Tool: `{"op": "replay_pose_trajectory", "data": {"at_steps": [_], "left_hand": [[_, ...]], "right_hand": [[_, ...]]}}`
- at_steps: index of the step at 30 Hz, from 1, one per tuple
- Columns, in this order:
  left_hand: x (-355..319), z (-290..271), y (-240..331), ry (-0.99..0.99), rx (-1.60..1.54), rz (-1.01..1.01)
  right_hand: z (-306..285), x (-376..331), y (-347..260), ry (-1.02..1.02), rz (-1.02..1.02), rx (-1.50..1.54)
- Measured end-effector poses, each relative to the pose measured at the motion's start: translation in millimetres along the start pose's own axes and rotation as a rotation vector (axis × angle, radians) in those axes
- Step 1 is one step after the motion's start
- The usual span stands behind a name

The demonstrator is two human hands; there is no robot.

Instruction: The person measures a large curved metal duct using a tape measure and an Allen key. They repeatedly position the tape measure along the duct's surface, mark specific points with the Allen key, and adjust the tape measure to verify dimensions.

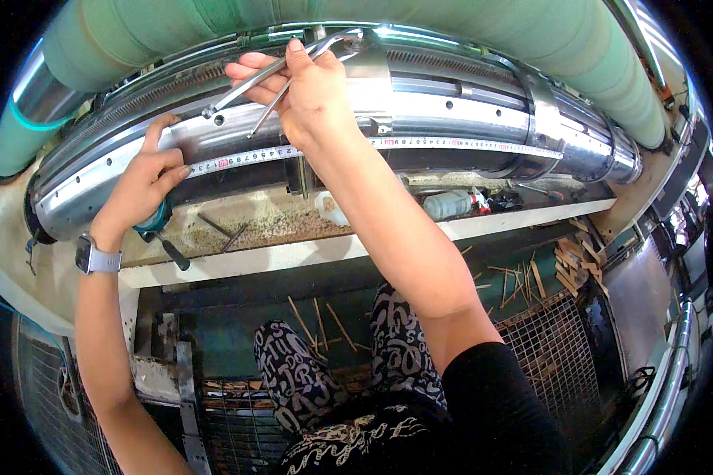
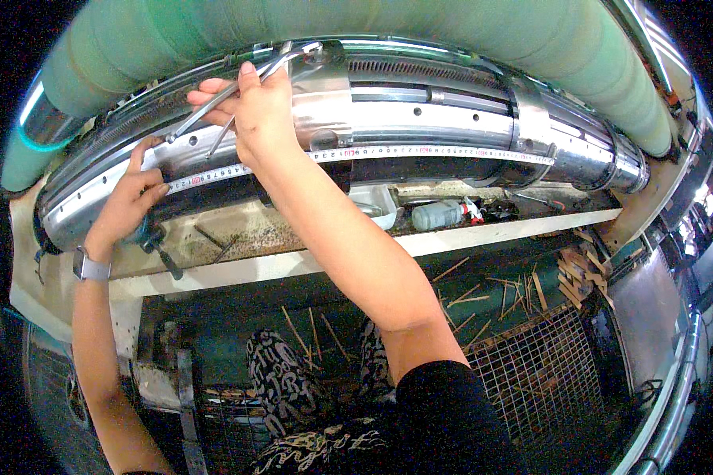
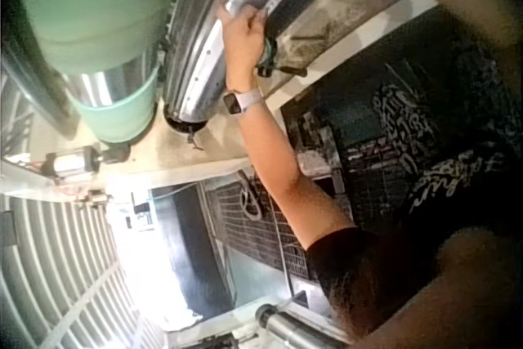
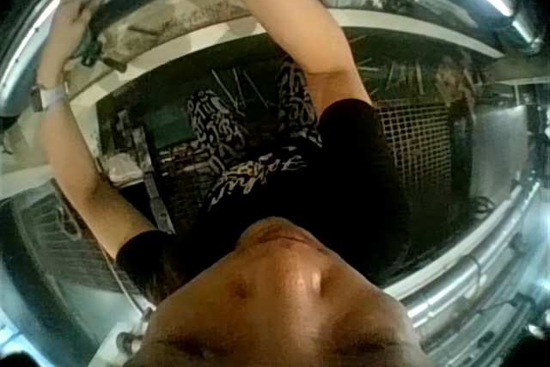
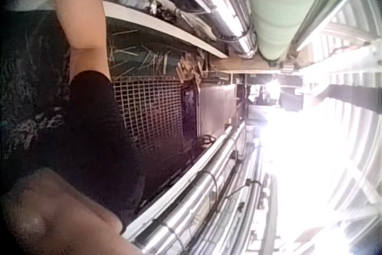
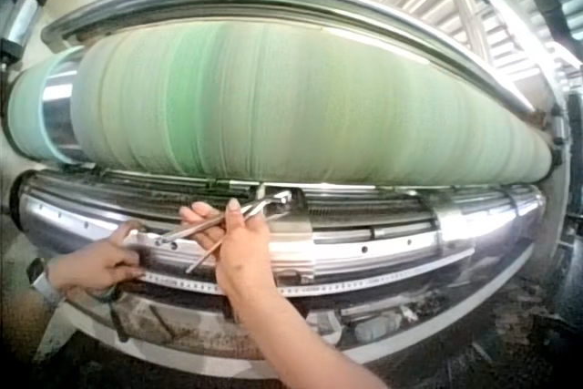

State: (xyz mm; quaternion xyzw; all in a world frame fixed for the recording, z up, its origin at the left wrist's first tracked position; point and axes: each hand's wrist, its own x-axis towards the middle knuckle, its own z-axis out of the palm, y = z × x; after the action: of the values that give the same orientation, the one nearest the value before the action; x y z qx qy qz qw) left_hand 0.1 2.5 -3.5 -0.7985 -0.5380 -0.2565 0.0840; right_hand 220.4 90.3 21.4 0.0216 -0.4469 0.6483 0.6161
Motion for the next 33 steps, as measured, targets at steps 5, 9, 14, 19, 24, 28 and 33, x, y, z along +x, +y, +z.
{"op": "replay_pose_trajectory", "data": {"at_steps": [5,9,14,19,24,28,33], "left_hand": [[2,1,3,-0.031,-0.027,-0.039],[0,1,-7,-0.006,0.023,0.034],[2,4,-10,-0.057,0.013,-0.001],[-1,-1,-9,-0.074,0.019,-0.022],[0,2,-10,-0.024,0.013,0.058],[-1,1,-11,-0.014,0.033,0.071],[1,-2,-9,-0.071,-0.002,0.028]], "right_hand": [[-9,2,4,-0.004,0.042,-0.002],[-22,-10,-12,-0.058,0.146,-0.157],[-31,-9,-22,-0.097,0.173,-0.203],[-67,-16,-61,-0.203,0.293,-0.351],[-79,-30,-112,-0.284,0.422,-0.570],[-65,-37,-107,-0.151,0.350,-0.705],[-74,-33,-108,-0.144,0.319,-0.765]]}}
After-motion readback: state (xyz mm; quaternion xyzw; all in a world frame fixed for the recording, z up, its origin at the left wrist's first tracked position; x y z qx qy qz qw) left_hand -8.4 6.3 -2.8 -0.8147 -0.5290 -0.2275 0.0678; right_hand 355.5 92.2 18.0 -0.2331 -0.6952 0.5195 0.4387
